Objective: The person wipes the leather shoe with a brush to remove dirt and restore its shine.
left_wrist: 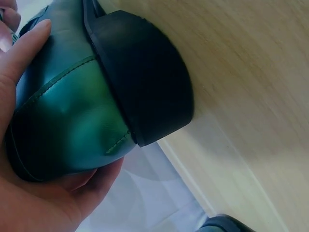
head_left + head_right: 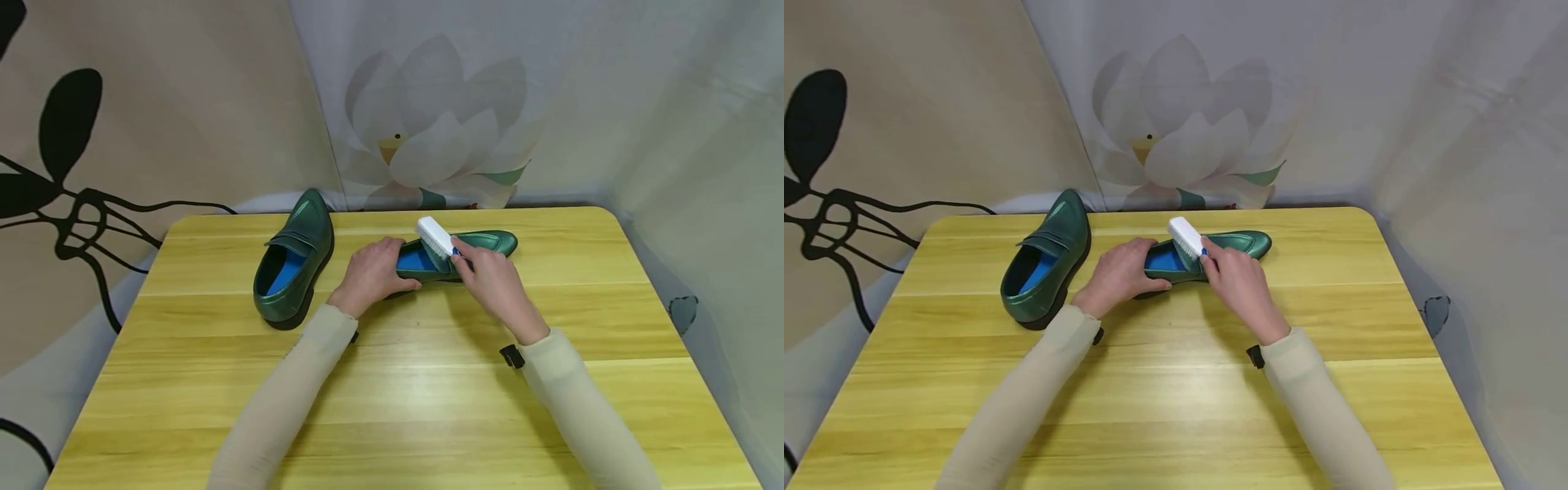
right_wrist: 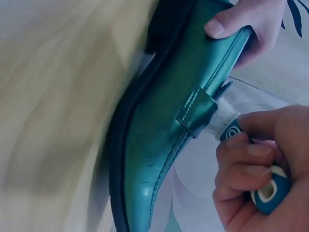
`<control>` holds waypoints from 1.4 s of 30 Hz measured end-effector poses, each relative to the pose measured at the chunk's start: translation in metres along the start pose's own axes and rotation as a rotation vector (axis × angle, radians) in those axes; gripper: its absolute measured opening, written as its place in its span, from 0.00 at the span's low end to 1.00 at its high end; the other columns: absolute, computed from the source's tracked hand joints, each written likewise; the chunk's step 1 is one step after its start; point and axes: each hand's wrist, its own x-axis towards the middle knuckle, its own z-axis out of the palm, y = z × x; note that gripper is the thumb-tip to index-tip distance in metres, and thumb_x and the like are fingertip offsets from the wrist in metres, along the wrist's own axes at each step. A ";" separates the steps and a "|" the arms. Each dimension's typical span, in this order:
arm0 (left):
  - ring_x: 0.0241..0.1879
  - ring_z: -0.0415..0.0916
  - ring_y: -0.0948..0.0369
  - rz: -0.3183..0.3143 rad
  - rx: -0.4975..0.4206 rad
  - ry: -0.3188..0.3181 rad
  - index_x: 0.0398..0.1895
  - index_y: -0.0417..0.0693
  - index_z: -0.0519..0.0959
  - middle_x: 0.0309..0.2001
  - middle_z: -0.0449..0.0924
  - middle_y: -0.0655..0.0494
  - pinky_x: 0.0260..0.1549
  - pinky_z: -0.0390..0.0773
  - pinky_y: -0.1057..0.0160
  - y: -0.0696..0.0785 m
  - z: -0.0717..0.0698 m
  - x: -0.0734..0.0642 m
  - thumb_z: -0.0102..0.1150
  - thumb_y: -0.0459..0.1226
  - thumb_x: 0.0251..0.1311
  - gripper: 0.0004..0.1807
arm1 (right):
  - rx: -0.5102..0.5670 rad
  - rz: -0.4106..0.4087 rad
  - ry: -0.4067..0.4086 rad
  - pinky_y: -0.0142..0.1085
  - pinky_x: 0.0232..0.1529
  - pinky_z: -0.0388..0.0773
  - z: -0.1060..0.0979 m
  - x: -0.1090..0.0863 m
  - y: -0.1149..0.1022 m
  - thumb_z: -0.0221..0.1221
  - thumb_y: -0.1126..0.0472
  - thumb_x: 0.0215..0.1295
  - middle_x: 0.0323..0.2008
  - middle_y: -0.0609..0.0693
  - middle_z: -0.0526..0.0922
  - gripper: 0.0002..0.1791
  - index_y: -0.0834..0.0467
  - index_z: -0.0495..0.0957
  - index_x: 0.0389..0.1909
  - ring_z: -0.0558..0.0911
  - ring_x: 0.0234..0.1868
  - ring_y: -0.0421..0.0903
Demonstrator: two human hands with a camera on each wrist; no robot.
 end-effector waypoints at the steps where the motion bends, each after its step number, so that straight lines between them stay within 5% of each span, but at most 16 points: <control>1: 0.47 0.80 0.50 0.000 -0.007 0.001 0.68 0.40 0.73 0.58 0.79 0.44 0.51 0.82 0.49 0.000 0.001 0.000 0.78 0.61 0.49 0.50 | 0.007 0.008 -0.009 0.39 0.18 0.64 -0.001 0.000 0.001 0.54 0.54 0.80 0.21 0.51 0.73 0.25 0.55 0.72 0.74 0.66 0.15 0.46; 10: 0.49 0.78 0.50 -0.009 -0.056 -0.002 0.68 0.42 0.73 0.61 0.79 0.45 0.53 0.81 0.47 -0.003 0.001 0.001 0.77 0.61 0.50 0.48 | 0.029 -0.157 0.016 0.43 0.33 0.74 -0.003 -0.049 0.027 0.59 0.58 0.78 0.31 0.53 0.83 0.26 0.57 0.72 0.73 0.76 0.28 0.48; 16: 0.49 0.78 0.49 -0.022 -0.059 -0.004 0.69 0.42 0.73 0.62 0.78 0.45 0.53 0.81 0.46 -0.006 -0.001 0.001 0.76 0.61 0.51 0.48 | 0.071 -0.189 0.093 0.38 0.29 0.71 -0.004 -0.073 0.042 0.62 0.64 0.74 0.35 0.54 0.84 0.26 0.60 0.74 0.71 0.74 0.28 0.45; 22: 0.49 0.78 0.50 0.011 -0.056 -0.005 0.68 0.41 0.73 0.60 0.78 0.44 0.54 0.80 0.47 -0.005 -0.001 0.001 0.77 0.60 0.51 0.48 | 0.040 -0.074 0.072 0.39 0.26 0.68 -0.002 -0.062 0.034 0.56 0.59 0.79 0.26 0.53 0.79 0.25 0.60 0.72 0.73 0.69 0.23 0.45; 33: 0.49 0.79 0.50 0.006 -0.068 -0.004 0.69 0.41 0.73 0.60 0.79 0.44 0.52 0.81 0.47 -0.007 0.002 0.000 0.78 0.60 0.51 0.48 | 0.020 0.040 -0.051 0.39 0.20 0.67 -0.005 0.010 0.015 0.51 0.55 0.82 0.22 0.52 0.72 0.25 0.59 0.71 0.74 0.68 0.16 0.46; 36: 0.50 0.79 0.50 -0.002 -0.075 -0.008 0.69 0.42 0.73 0.61 0.78 0.45 0.52 0.81 0.46 -0.007 0.001 0.000 0.77 0.61 0.51 0.49 | 0.036 0.026 -0.035 0.40 0.22 0.68 -0.003 0.001 0.017 0.52 0.55 0.82 0.23 0.54 0.73 0.25 0.58 0.70 0.75 0.68 0.17 0.46; 42: 0.53 0.79 0.49 -0.006 -0.069 -0.024 0.70 0.45 0.73 0.65 0.77 0.46 0.54 0.80 0.45 -0.007 0.002 0.003 0.77 0.62 0.50 0.49 | 0.051 -0.048 0.047 0.42 0.29 0.71 -0.001 -0.052 0.030 0.56 0.59 0.80 0.35 0.59 0.86 0.25 0.60 0.71 0.73 0.74 0.25 0.48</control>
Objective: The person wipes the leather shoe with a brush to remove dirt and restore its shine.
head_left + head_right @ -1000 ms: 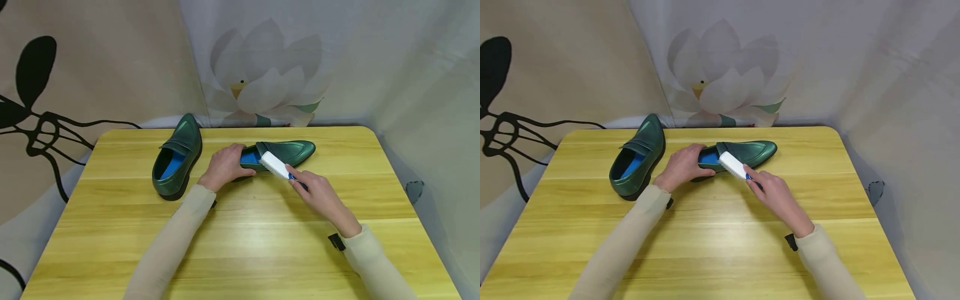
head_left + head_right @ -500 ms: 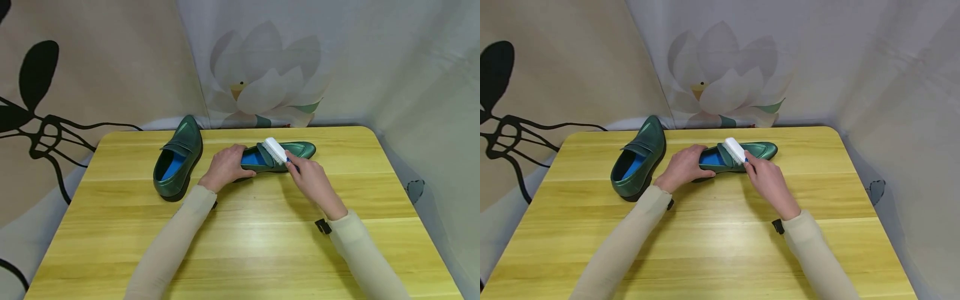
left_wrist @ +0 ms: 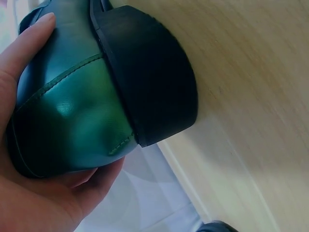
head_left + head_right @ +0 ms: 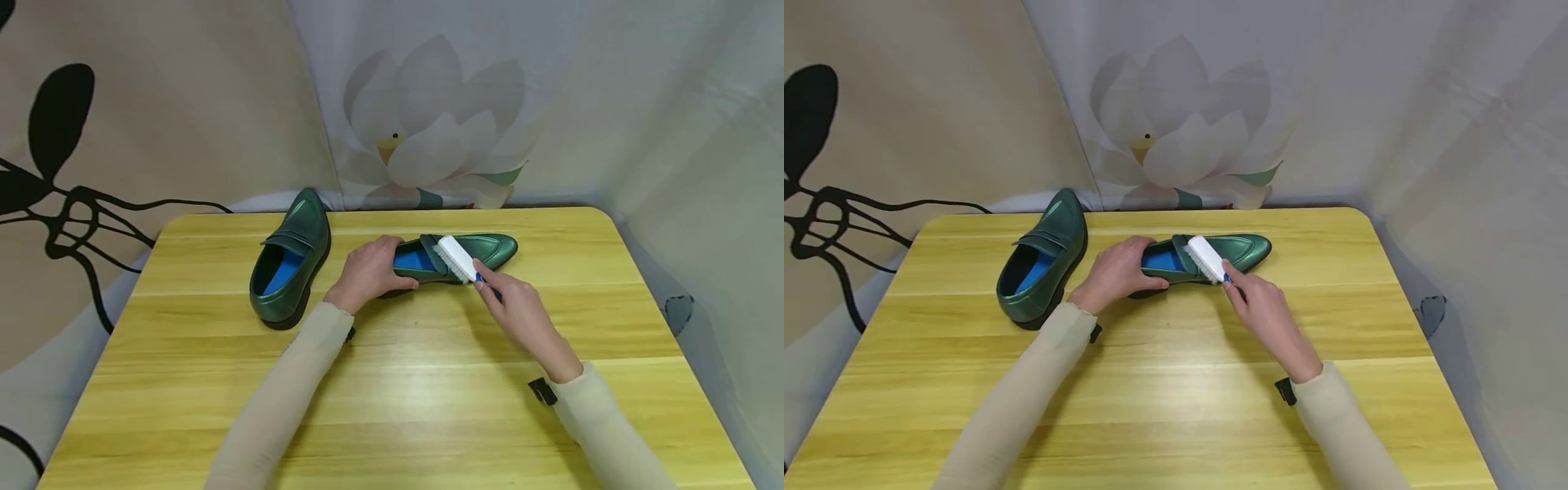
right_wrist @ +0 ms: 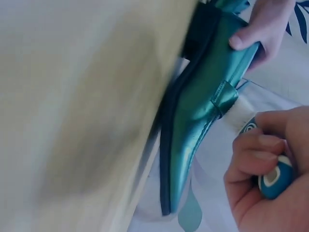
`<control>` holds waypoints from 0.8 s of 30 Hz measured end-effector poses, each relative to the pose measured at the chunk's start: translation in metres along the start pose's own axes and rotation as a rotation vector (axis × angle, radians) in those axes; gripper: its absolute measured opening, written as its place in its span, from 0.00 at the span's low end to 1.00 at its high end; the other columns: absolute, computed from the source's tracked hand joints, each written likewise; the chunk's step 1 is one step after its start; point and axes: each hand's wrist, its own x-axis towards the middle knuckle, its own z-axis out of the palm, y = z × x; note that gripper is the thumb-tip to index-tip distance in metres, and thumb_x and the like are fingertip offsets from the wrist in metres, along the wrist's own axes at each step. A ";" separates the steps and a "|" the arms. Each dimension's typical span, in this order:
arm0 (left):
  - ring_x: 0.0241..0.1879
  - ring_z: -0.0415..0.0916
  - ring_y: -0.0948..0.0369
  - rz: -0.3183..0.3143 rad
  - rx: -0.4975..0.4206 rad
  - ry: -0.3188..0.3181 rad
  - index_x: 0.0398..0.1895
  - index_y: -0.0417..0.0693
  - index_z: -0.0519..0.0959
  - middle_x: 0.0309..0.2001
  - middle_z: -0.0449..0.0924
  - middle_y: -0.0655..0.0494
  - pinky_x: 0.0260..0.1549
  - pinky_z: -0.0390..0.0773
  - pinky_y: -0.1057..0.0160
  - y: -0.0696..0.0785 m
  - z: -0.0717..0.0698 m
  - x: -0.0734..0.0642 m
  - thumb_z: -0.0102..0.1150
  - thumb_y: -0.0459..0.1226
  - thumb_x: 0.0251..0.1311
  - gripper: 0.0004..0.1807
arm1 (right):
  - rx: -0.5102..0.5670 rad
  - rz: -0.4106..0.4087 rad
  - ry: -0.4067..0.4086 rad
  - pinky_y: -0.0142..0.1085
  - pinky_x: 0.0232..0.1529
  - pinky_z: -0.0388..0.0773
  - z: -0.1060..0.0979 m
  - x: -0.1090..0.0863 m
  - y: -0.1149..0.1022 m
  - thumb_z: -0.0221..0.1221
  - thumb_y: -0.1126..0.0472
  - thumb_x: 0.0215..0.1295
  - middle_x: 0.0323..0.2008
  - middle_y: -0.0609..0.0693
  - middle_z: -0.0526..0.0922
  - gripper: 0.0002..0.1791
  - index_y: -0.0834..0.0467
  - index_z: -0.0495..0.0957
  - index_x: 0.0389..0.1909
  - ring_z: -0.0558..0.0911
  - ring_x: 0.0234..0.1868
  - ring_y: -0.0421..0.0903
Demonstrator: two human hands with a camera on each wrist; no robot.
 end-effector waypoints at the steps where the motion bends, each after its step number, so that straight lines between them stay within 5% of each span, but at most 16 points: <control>1: 0.53 0.78 0.49 -0.004 0.001 -0.004 0.71 0.45 0.73 0.66 0.77 0.46 0.55 0.80 0.45 0.000 -0.001 0.000 0.77 0.62 0.50 0.50 | -0.008 -0.014 0.012 0.42 0.30 0.72 0.000 -0.007 0.001 0.57 0.59 0.79 0.37 0.59 0.87 0.25 0.61 0.72 0.72 0.75 0.27 0.48; 7: 0.54 0.77 0.49 0.003 0.018 -0.020 0.71 0.45 0.72 0.67 0.76 0.46 0.56 0.79 0.45 0.000 -0.004 0.002 0.76 0.62 0.50 0.50 | -0.050 -0.043 0.035 0.42 0.31 0.73 -0.001 -0.018 0.004 0.57 0.57 0.78 0.38 0.58 0.88 0.24 0.58 0.74 0.72 0.76 0.27 0.48; 18: 0.51 0.77 0.50 0.027 0.015 -0.039 0.71 0.43 0.72 0.64 0.77 0.45 0.54 0.79 0.47 0.001 -0.001 0.002 0.77 0.59 0.52 0.48 | -0.029 0.076 -0.047 0.40 0.19 0.66 0.001 0.047 -0.002 0.54 0.54 0.81 0.16 0.49 0.70 0.25 0.57 0.73 0.73 0.65 0.13 0.44; 24: 0.53 0.78 0.49 0.024 0.009 -0.026 0.71 0.44 0.72 0.66 0.76 0.45 0.55 0.79 0.46 -0.001 -0.003 0.002 0.77 0.60 0.51 0.49 | -0.033 0.033 -0.020 0.40 0.24 0.66 0.000 0.021 0.002 0.55 0.54 0.80 0.21 0.53 0.79 0.25 0.56 0.72 0.73 0.66 0.17 0.45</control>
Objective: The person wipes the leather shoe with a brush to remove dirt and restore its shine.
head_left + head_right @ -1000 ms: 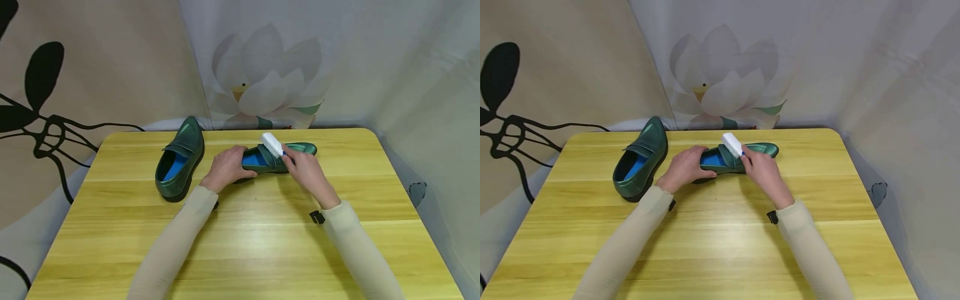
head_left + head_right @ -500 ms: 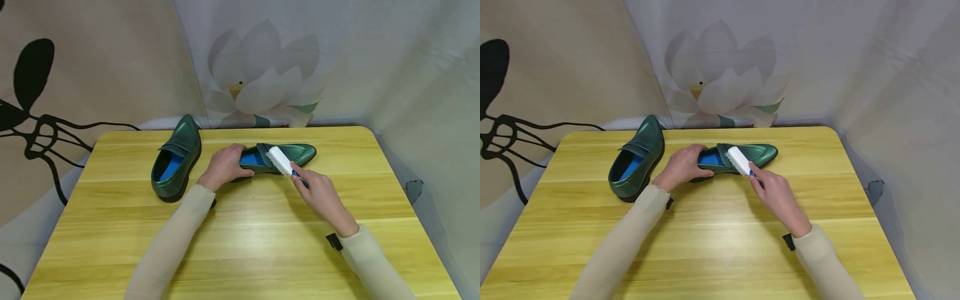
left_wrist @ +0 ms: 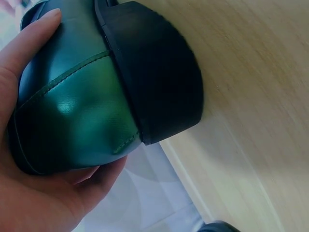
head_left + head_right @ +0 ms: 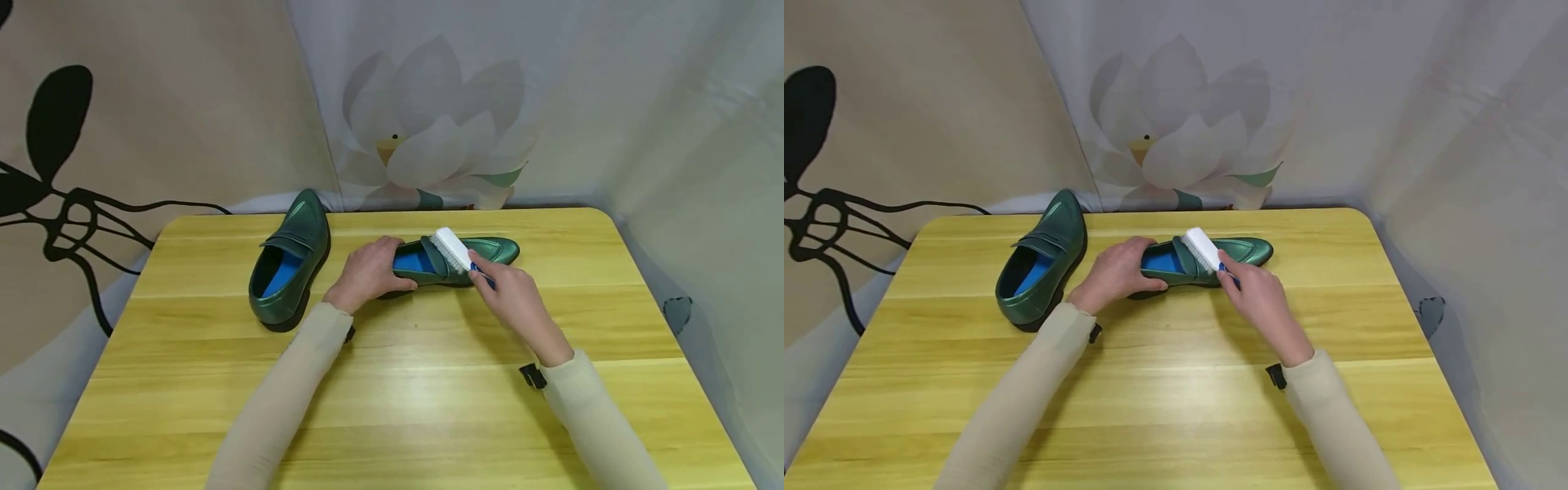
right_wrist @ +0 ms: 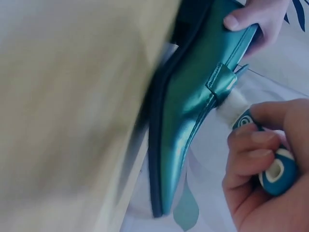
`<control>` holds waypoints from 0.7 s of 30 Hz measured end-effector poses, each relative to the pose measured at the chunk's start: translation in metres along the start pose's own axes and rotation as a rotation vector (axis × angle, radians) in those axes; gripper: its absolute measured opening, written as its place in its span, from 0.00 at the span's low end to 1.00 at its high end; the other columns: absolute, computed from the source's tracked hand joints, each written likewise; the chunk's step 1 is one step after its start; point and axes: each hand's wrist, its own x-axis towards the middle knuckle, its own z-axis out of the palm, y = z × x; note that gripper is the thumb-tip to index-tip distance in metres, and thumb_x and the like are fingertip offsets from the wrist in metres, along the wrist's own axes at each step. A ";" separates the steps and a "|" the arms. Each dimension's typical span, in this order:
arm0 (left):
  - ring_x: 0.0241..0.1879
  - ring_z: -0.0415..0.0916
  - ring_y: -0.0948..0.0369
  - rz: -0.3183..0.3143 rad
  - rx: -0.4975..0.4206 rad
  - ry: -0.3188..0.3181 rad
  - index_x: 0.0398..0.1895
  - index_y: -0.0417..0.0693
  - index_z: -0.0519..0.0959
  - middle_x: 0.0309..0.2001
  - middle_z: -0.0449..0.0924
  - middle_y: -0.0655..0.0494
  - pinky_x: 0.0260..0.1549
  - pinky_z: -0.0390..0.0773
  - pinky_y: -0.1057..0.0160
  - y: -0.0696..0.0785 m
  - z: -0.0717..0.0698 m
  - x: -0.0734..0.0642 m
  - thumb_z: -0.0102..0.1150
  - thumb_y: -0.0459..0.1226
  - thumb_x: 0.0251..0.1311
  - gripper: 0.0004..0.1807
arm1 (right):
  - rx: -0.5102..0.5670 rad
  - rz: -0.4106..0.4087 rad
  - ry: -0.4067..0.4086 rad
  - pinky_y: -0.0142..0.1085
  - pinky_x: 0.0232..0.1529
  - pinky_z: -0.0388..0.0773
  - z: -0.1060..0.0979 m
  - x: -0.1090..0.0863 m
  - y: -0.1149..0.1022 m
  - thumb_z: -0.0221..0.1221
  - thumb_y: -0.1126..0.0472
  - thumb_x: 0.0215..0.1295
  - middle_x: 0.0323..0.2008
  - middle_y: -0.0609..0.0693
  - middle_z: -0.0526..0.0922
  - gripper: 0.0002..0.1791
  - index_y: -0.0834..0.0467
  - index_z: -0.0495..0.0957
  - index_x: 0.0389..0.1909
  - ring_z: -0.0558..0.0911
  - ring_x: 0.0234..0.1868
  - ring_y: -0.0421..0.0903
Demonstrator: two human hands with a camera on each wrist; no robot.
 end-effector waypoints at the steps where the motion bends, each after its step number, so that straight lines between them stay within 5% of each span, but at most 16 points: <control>1: 0.53 0.78 0.49 -0.002 0.000 0.000 0.71 0.44 0.72 0.66 0.76 0.45 0.55 0.79 0.45 0.000 0.000 0.000 0.77 0.60 0.51 0.49 | -0.002 -0.014 0.006 0.40 0.26 0.67 -0.001 -0.008 0.002 0.56 0.54 0.80 0.26 0.55 0.83 0.25 0.56 0.73 0.73 0.68 0.19 0.45; 4: 0.54 0.78 0.49 -0.005 0.010 -0.004 0.71 0.44 0.72 0.67 0.75 0.45 0.56 0.79 0.45 0.001 -0.001 0.001 0.76 0.61 0.51 0.49 | -0.011 -0.052 0.028 0.42 0.31 0.71 -0.002 -0.029 0.007 0.58 0.57 0.78 0.40 0.60 0.88 0.25 0.57 0.74 0.72 0.75 0.26 0.48; 8: 0.55 0.78 0.49 -0.009 0.022 -0.007 0.71 0.44 0.72 0.67 0.75 0.45 0.57 0.78 0.46 0.001 -0.003 0.002 0.76 0.62 0.51 0.49 | -0.015 -0.068 0.036 0.43 0.32 0.73 -0.002 -0.038 0.009 0.59 0.58 0.77 0.46 0.61 0.88 0.25 0.57 0.74 0.71 0.77 0.30 0.50; 14: 0.53 0.77 0.50 -0.009 0.020 -0.014 0.70 0.43 0.72 0.66 0.76 0.45 0.56 0.78 0.47 0.002 -0.003 0.001 0.76 0.60 0.52 0.48 | 0.003 0.002 0.012 0.41 0.24 0.67 0.000 -0.009 -0.005 0.56 0.54 0.80 0.34 0.59 0.86 0.25 0.56 0.73 0.73 0.70 0.20 0.47; 21: 0.51 0.77 0.50 -0.008 0.014 -0.007 0.70 0.43 0.72 0.63 0.77 0.45 0.53 0.79 0.47 0.004 -0.001 -0.001 0.76 0.59 0.53 0.47 | -0.029 0.048 0.016 0.39 0.17 0.61 0.006 0.021 -0.011 0.54 0.53 0.80 0.18 0.50 0.70 0.25 0.55 0.73 0.73 0.63 0.14 0.45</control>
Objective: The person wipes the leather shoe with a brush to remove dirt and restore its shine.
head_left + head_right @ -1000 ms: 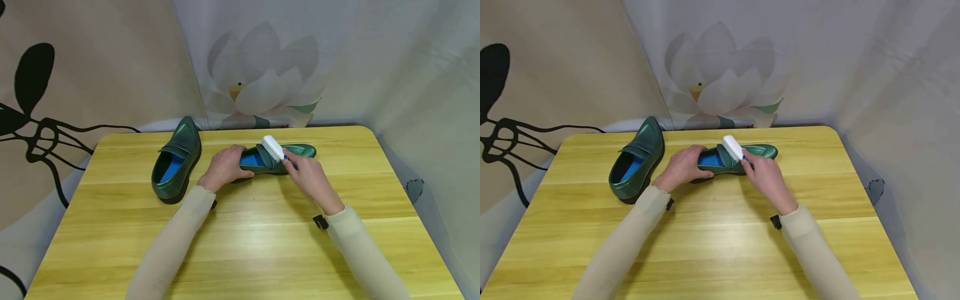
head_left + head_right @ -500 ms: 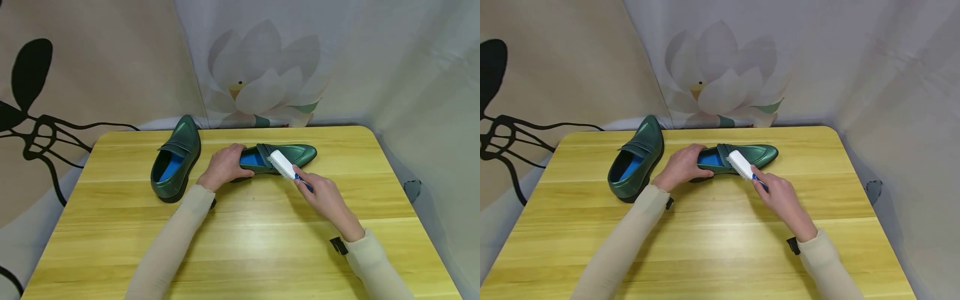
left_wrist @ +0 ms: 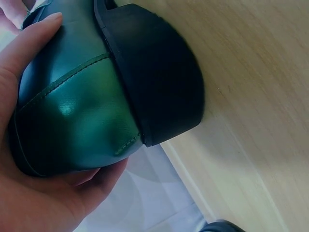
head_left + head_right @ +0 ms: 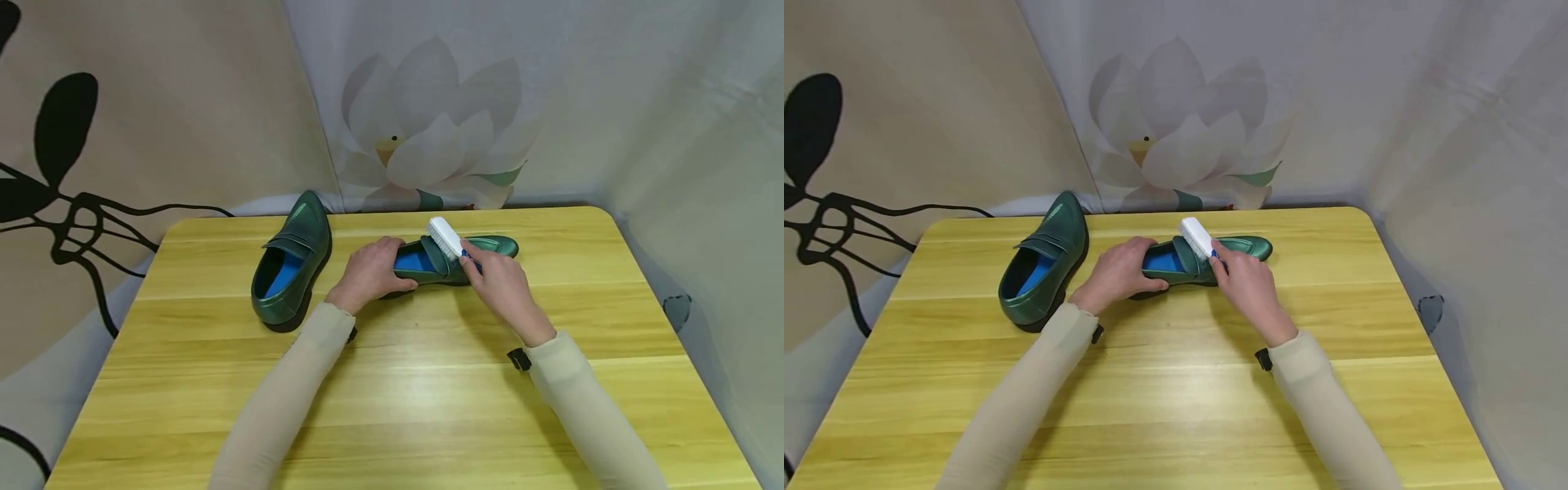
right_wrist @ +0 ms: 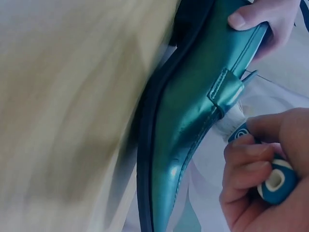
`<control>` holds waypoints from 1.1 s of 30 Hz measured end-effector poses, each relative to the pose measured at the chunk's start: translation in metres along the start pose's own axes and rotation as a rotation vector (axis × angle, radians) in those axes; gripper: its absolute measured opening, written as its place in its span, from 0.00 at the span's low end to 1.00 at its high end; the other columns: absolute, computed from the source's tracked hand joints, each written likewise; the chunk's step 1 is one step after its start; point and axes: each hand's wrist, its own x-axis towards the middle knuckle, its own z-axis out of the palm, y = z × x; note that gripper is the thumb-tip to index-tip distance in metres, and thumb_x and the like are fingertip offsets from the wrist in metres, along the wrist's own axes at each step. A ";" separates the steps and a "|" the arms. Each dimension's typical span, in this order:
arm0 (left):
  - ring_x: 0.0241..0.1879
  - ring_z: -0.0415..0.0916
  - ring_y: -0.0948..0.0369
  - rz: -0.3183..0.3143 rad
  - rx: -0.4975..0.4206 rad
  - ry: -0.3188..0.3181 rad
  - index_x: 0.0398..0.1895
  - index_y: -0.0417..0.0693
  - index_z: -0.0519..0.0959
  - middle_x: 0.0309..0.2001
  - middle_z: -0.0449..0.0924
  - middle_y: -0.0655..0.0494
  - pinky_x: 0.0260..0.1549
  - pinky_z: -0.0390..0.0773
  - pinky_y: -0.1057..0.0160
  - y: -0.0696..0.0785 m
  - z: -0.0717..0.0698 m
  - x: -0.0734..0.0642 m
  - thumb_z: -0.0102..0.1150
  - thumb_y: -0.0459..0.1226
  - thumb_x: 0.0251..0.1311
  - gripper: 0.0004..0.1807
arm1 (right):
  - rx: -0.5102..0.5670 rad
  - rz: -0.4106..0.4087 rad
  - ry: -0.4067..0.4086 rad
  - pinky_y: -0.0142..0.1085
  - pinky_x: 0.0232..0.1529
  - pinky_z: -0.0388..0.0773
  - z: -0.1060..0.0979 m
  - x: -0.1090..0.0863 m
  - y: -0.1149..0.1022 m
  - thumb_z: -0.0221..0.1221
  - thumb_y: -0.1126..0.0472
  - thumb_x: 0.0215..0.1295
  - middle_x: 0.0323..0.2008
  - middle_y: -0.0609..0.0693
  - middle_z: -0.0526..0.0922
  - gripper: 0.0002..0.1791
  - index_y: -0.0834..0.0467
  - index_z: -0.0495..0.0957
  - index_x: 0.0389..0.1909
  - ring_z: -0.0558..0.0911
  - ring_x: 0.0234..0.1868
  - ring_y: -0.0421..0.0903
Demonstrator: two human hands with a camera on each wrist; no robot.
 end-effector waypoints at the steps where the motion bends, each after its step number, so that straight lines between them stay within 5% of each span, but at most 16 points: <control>1: 0.50 0.77 0.50 0.000 -0.001 0.002 0.70 0.43 0.72 0.62 0.77 0.45 0.53 0.79 0.47 0.000 0.000 0.000 0.76 0.59 0.52 0.47 | 0.001 -0.003 -0.001 0.39 0.17 0.61 0.000 -0.001 0.000 0.55 0.53 0.80 0.18 0.50 0.70 0.25 0.55 0.73 0.73 0.63 0.14 0.45; 4: 0.49 0.78 0.50 -0.001 -0.001 0.012 0.69 0.43 0.72 0.61 0.78 0.46 0.52 0.80 0.47 0.001 -0.001 -0.001 0.76 0.59 0.52 0.47 | 0.012 -0.032 -0.009 0.40 0.20 0.63 -0.004 -0.015 0.003 0.55 0.53 0.80 0.21 0.53 0.76 0.25 0.55 0.72 0.73 0.65 0.16 0.46; 7: 0.50 0.78 0.50 -0.007 0.006 0.018 0.69 0.43 0.73 0.62 0.77 0.46 0.52 0.80 0.47 0.000 -0.002 -0.001 0.76 0.60 0.52 0.47 | 0.027 -0.076 -0.012 0.44 0.28 0.73 -0.008 -0.036 0.008 0.56 0.55 0.80 0.35 0.59 0.87 0.25 0.57 0.72 0.73 0.77 0.24 0.49; 11: 0.51 0.78 0.50 -0.011 0.012 0.014 0.69 0.43 0.73 0.63 0.77 0.46 0.54 0.79 0.47 -0.001 -0.004 -0.001 0.76 0.60 0.52 0.47 | 0.048 -0.129 -0.008 0.48 0.38 0.79 -0.012 -0.061 0.017 0.59 0.58 0.78 0.52 0.63 0.86 0.25 0.58 0.73 0.72 0.84 0.38 0.54; 15: 0.50 0.78 0.50 -0.013 0.019 0.010 0.69 0.43 0.73 0.63 0.77 0.45 0.53 0.80 0.47 -0.002 -0.005 -0.002 0.76 0.60 0.52 0.47 | 0.033 -0.170 0.014 0.47 0.36 0.79 -0.011 -0.068 0.020 0.61 0.59 0.75 0.49 0.61 0.88 0.25 0.58 0.75 0.71 0.84 0.36 0.53; 19: 0.50 0.78 0.50 -0.018 0.012 0.007 0.69 0.43 0.73 0.62 0.77 0.45 0.53 0.80 0.47 -0.001 -0.003 -0.003 0.76 0.60 0.52 0.47 | -0.002 -0.178 0.030 0.46 0.32 0.77 -0.007 -0.053 0.009 0.61 0.57 0.76 0.43 0.60 0.88 0.25 0.57 0.75 0.71 0.82 0.30 0.51; 27: 0.51 0.77 0.50 -0.017 -0.011 -0.005 0.70 0.43 0.72 0.63 0.77 0.46 0.54 0.79 0.47 0.001 0.002 -0.001 0.76 0.59 0.53 0.47 | 0.004 -0.087 0.044 0.40 0.21 0.65 0.003 -0.011 -0.005 0.57 0.53 0.79 0.32 0.56 0.85 0.25 0.54 0.74 0.72 0.68 0.18 0.46; 33: 0.51 0.77 0.50 -0.017 -0.016 0.004 0.71 0.43 0.72 0.63 0.77 0.46 0.54 0.79 0.47 -0.001 0.001 -0.002 0.75 0.59 0.54 0.47 | 0.071 -0.005 0.053 0.39 0.19 0.64 -0.001 -0.023 0.009 0.56 0.54 0.80 0.26 0.55 0.82 0.25 0.58 0.74 0.72 0.65 0.16 0.44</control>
